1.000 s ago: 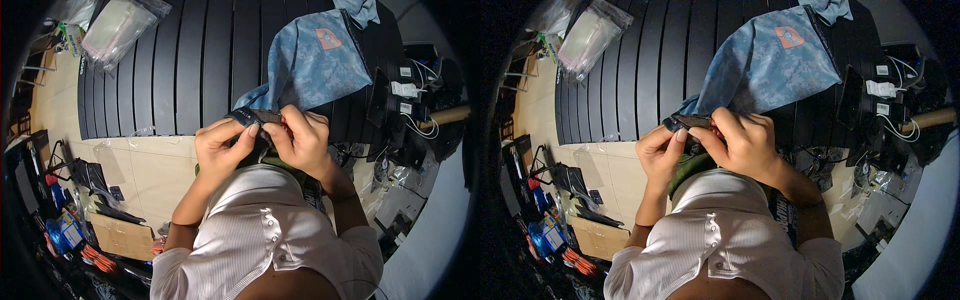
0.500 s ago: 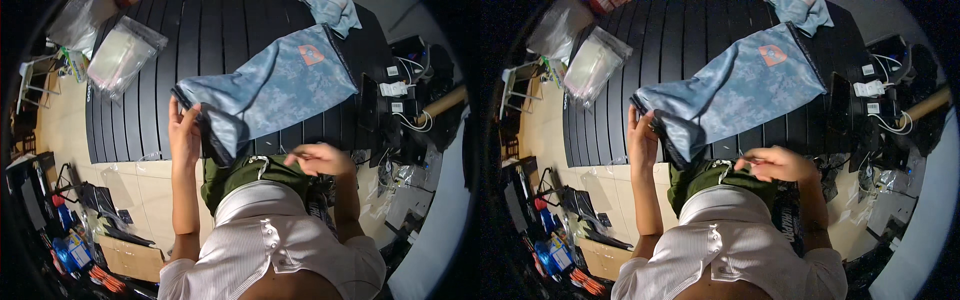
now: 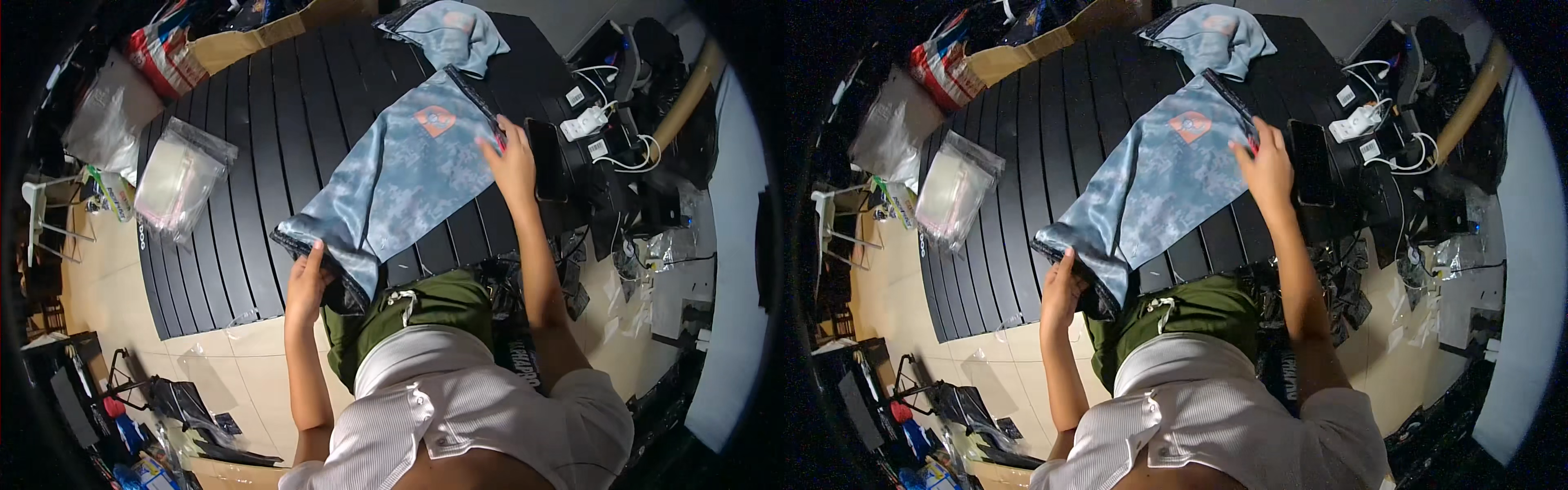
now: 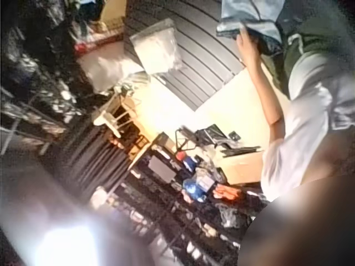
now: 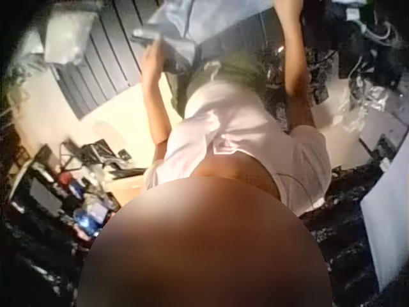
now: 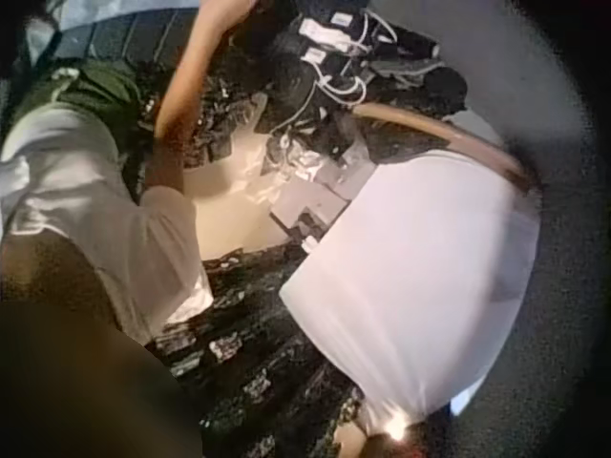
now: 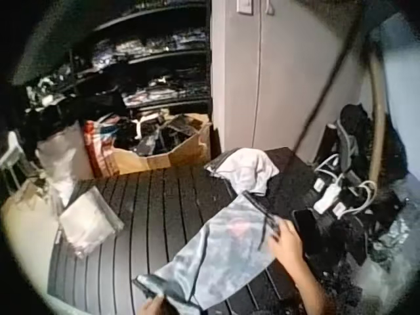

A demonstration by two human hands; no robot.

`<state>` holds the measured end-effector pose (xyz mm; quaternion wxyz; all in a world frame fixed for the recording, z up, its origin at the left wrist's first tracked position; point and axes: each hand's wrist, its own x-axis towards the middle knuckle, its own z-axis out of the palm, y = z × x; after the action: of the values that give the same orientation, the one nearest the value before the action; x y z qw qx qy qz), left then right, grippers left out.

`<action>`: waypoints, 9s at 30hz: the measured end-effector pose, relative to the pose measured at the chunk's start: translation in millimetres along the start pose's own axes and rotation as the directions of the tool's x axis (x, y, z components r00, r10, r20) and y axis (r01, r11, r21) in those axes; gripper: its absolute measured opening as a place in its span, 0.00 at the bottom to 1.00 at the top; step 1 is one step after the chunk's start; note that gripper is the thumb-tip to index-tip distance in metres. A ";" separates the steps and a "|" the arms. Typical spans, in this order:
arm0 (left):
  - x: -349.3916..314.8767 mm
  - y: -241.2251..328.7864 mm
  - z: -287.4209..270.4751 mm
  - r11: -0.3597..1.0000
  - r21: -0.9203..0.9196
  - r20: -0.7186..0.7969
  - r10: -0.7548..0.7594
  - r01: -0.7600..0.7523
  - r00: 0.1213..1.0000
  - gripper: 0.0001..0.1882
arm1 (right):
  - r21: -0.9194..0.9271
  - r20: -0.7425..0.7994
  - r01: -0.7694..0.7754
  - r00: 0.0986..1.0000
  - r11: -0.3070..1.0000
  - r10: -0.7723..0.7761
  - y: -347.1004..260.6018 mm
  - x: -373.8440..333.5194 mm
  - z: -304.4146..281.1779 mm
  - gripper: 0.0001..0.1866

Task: Trimming loose threads from neck gaiters, folding them, and placing them into plastic bags.

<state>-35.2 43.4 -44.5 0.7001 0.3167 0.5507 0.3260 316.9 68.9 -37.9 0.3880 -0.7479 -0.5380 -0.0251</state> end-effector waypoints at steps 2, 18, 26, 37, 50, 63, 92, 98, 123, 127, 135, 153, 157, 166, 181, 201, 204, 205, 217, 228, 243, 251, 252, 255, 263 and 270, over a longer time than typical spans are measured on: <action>4.6 -10.9 -15.0 0.994 0.108 0.045 -0.001 -0.004 0.999 0.18 | -0.100 -0.003 -0.101 0.995 0.990 0.101 7.1 -2.2 8.8 0.20; -187.8 26.3 -246.9 0.768 -0.014 -0.748 0.417 -0.641 0.517 0.17 | 0.628 0.754 -0.481 0.571 0.611 -0.326 -129.8 -81.9 -41.0 0.14; -68.2 99.4 -110.6 0.771 0.004 -0.506 0.551 -0.636 0.664 0.19 | 0.625 0.618 -0.460 0.786 0.630 -0.039 -59.6 -10.8 -108.0 0.15; 17.8 37.7 -116.1 0.693 0.719 -0.138 0.208 -0.046 0.968 0.17 | 0.141 0.115 -0.133 0.986 0.981 0.117 30.8 -17.7 -31.9 0.14; 3.3 50.0 -98.6 0.931 0.364 -0.266 0.121 -0.017 0.956 0.22 | -0.278 -0.056 0.033 0.997 0.960 -0.051 15.2 28.0 23.8 0.16; -39.0 86.9 -122.7 0.824 0.062 -0.010 0.564 -0.563 0.825 0.20 | 0.574 0.505 -0.350 0.863 0.740 0.017 -4.1 36.0 -68.6 0.07; -24.6 45.2 -75.9 0.825 -0.550 -0.111 0.082 -0.130 0.990 0.21 | 0.494 0.774 -0.667 0.629 0.557 0.067 7.9 -1.1 -33.9 0.17; -36.6 47.5 -70.8 0.826 -0.548 -0.114 0.078 -0.128 0.990 0.20 | 0.570 0.753 -0.681 0.657 0.460 0.039 12.9 -5.2 -26.7 0.21; -45.8 56.0 -16.8 0.919 -0.366 -0.008 0.154 -0.146 0.988 0.14 | -0.282 0.240 -0.052 0.963 0.958 0.123 35.4 36.7 21.4 0.10; -42.8 49.3 -11.2 0.904 -0.392 0.027 0.195 -0.169 0.980 0.12 | -0.373 0.181 0.185 0.976 0.909 -0.125 19.3 29.8 19.2 0.05; -43.9 41.9 0.0 0.910 -0.377 -0.016 0.180 -0.173 0.984 0.12 | -0.287 0.053 0.113 0.993 0.951 -0.102 19.4 36.2 19.7 0.05; -34.3 44.9 24.8 0.935 -0.293 -0.050 0.194 -0.201 0.980 0.06 | 0.656 0.747 -0.710 0.659 0.256 -0.085 -129.1 -65.5 15.7 0.27; -35.6 43.5 26.4 0.918 -0.318 -0.024 0.242 -0.237 0.970 0.07 | 0.661 0.486 -0.137 0.828 0.738 -0.281 -149.8 -91.8 15.9 0.18; -34.7 33.1 24.6 0.919 -0.290 0.036 0.289 -0.267 0.957 0.11 | 0.502 0.557 -0.008 0.768 0.865 -0.316 -171.3 -91.8 8.8 0.15; -39.8 31.4 20.5 0.913 -0.198 0.021 0.368 -0.357 0.930 0.10 | 0.504 0.537 -0.008 0.786 0.864 -0.306 -175.8 -90.4 8.4 0.12; -42.8 37.1 -28.4 0.901 -0.285 -0.122 0.303 -0.326 0.945 0.11 | 0.215 0.021 -0.264 0.964 0.940 0.266 -19.2 1.2 -16.2 0.08; -38.0 45.3 -35.5 0.861 -0.413 -0.185 0.241 -0.297 0.953 0.08 | 0.253 0.211 -0.326 0.938 0.911 0.277 11.4 3.2 -2.7 0.10; -37.4 51.0 -33.1 0.833 -0.394 -0.282 0.292 -0.388 0.914 0.08 | 0.259 0.204 -0.326 0.939 0.909 0.278 16.6 3.7 0.0 0.10; -66.3 68.3 -140.6 0.795 0.035 -0.540 0.525 -0.606 0.658 0.16 | 0.535 0.343 -0.344 0.923 0.772 0.174 -13.9 23.9 -68.2 0.07; -18.6 17.5 -121.4 0.994 0.021 -0.443 0.104 -0.106 0.891 0.07 | -0.251 0.055 -0.100 0.992 0.963 0.118 27.0 11.3 -12.0 0.16; -18.9 23.7 -108.6 0.988 0.051 -0.442 0.151 -0.143 0.884 0.09 | 0.003 0.372 0.034 0.928 0.999 -0.032 -4.7 -0.8 -13.6 0.13; -76.3 55.5 -112.7 0.617 -0.059 -0.597 0.608 -0.784 0.523 0.17 | 0.823 0.261 -0.381 0.913 0.422 0.314 34.2 1.4 -81.0 0.14; -104.8 61.8 -147.1 0.590 0.042 -0.527 0.699 -0.806 0.483 0.19 | 0.901 0.247 -0.256 0.966 0.349 0.072 8.4 15.2 -96.7 0.16; -107.1 92.3 -123.1 0.621 0.367 -0.597 0.728 -0.692 0.337 0.19 | 0.882 0.210 -0.234 0.972 0.409 0.103 -38.7 50.5 -112.6 0.16; -20.5 154.5 -118.6 0.754 -0.389 -0.044 0.558 -0.529 0.829 0.15 | 0.849 0.526 -0.529 0.845 -0.009 -0.096 -25.2 113.8 -65.5 0.11; -24.3 102.5 -109.2 0.739 0.410 -0.541 0.669 -0.534 0.510 0.18 | 0.793 0.446 -0.442 0.890 0.420 0.094 -9.2 -0.4 -38.0 0.34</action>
<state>-157.4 93.2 30.4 0.2673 0.4176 0.6428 0.5839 323.6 46.6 -6.5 0.6173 -0.5096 -0.4012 0.4453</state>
